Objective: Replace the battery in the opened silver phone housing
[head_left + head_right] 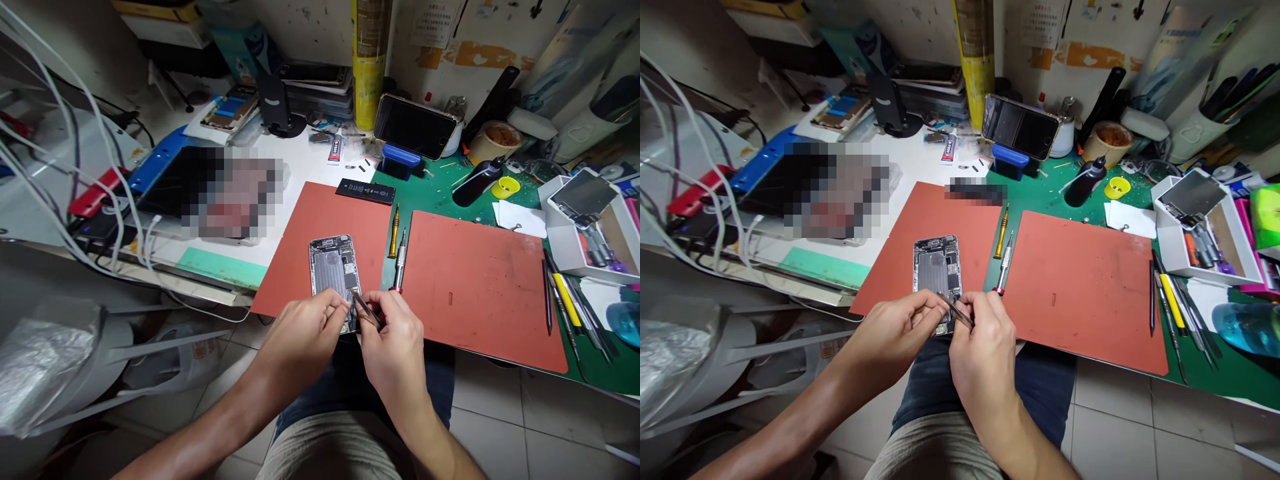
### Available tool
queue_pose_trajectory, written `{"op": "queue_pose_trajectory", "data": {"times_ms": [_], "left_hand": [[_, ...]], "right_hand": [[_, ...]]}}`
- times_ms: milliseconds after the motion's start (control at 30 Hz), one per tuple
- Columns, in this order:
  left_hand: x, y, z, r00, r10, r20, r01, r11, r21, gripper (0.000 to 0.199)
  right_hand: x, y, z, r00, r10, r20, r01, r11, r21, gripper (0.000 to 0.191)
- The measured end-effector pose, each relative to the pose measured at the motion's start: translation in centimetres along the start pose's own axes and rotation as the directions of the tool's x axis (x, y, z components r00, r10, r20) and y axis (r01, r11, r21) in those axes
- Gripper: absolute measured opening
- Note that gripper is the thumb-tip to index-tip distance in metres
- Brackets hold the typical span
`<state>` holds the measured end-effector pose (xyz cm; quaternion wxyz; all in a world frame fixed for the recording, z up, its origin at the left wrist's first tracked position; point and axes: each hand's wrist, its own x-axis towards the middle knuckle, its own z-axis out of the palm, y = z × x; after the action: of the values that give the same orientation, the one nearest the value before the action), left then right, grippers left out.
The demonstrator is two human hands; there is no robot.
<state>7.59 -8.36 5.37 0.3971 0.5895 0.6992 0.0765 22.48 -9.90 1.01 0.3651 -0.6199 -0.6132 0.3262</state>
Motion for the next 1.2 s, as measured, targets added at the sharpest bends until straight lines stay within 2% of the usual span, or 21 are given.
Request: {"op": "queue_pose_trajectory", "data": {"times_ms": [400,667,833,1200], "left_hand": [[-0.3,0.0,0.3,1.0,-0.028,-0.005,0.028,1.0,0.009,0.034],[-0.9,0.4,1.7,0.992,-0.075,-0.101,0.079,0.996,0.037,0.034],[-1.2,0.5,2.3,0.987,-0.111,-0.119,0.118,0.992,0.054,0.033],[-1.0,0.4,2.3,0.988,-0.042,-0.146,0.061,0.989,0.132,0.031]], "right_hand": [[-0.1,0.0,0.0,1.0,0.002,0.002,-0.002,1.0,0.01,0.018],[-0.2,-0.1,0.0,1.0,-0.004,-0.013,0.004,1.0,0.006,0.019],[-0.3,0.1,0.1,1.0,-0.013,-0.023,0.013,1.0,0.008,0.019],[-0.1,0.1,0.2,0.999,-0.023,-0.038,0.023,1.0,0.012,0.019]]}}
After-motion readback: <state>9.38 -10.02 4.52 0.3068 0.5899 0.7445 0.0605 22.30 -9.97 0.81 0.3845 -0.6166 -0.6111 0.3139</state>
